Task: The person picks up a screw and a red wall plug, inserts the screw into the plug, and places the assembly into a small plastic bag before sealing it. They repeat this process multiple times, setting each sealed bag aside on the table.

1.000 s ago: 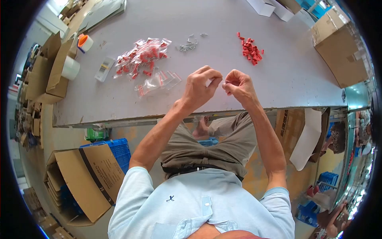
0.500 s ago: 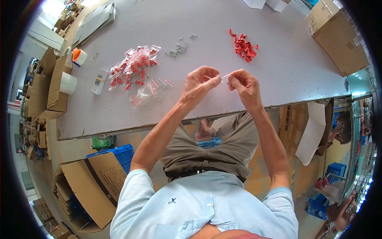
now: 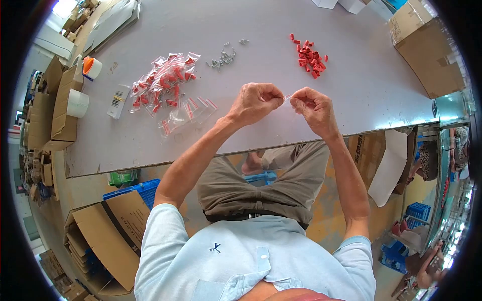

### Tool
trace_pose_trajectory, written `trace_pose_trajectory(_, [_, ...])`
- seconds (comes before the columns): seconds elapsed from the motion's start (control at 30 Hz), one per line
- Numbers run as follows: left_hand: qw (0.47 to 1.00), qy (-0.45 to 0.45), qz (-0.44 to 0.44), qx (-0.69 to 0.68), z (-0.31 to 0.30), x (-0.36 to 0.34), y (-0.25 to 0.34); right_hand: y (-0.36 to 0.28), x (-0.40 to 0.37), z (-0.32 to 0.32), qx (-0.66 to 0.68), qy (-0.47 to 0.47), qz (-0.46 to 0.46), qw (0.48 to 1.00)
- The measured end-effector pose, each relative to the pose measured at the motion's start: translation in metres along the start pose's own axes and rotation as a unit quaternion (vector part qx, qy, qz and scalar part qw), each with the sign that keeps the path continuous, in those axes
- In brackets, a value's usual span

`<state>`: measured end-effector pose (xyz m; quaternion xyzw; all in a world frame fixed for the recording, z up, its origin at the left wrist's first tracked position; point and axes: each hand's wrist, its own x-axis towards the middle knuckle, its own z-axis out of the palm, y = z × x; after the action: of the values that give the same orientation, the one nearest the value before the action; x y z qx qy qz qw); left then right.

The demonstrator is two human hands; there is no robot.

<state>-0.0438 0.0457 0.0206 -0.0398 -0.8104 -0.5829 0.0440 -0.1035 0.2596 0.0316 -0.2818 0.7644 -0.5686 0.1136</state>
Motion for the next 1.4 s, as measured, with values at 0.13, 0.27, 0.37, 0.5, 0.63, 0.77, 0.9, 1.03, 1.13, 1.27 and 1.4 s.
trace_pose_trajectory(0.13, [0.998,-0.015,-0.042,-0.052,0.000,0.002,-0.009,0.000,0.003,0.001,-0.038,-0.008,-0.001,0.999])
trace_pose_trajectory(0.27, [0.997,0.000,-0.036,-0.075,0.002,0.001,-0.012,-0.001,0.006,0.007,-0.045,0.014,-0.013,0.999])
trace_pose_trajectory(0.37, [0.991,0.004,-0.071,-0.116,-0.002,0.002,-0.009,-0.007,0.007,0.012,-0.088,0.078,-0.034,0.992])
trace_pose_trajectory(0.5, [0.985,0.028,-0.079,-0.148,-0.001,0.004,-0.014,-0.013,-0.004,0.025,-0.084,0.106,-0.015,0.991])
trace_pose_trajectory(0.63, [0.991,0.039,-0.057,-0.113,0.004,0.004,-0.013,-0.008,0.002,0.034,-0.055,0.080,0.026,0.995])
trace_pose_trajectory(0.77, [0.992,0.046,-0.031,-0.116,0.006,0.004,-0.014,-0.003,0.006,0.037,0.076,0.089,0.080,0.990])
trace_pose_trajectory(0.9, [0.989,0.045,-0.036,-0.139,0.007,0.003,-0.014,-0.004,0.007,0.036,0.130,0.083,0.076,0.985])
trace_pose_trajectory(1.03, [0.981,0.049,-0.044,-0.182,0.006,0.002,-0.009,-0.003,0.008,0.037,0.129,0.093,0.069,0.985])
trace_pose_trajectory(1.13, [0.973,0.080,-0.049,-0.212,0.008,0.002,-0.011,-0.002,0.010,0.039,0.034,0.118,0.042,0.992])
trace_pose_trajectory(1.27, [0.979,0.192,0.065,0.007,0.019,-0.002,-0.012,-0.011,0.010,0.056,-0.139,0.148,-0.046,0.978])
trace_pose_trajectory(1.4, [0.983,0.179,0.040,-0.001,0.018,-0.003,-0.008,-0.015,0.010,0.059,-0.146,0.154,-0.053,0.976])
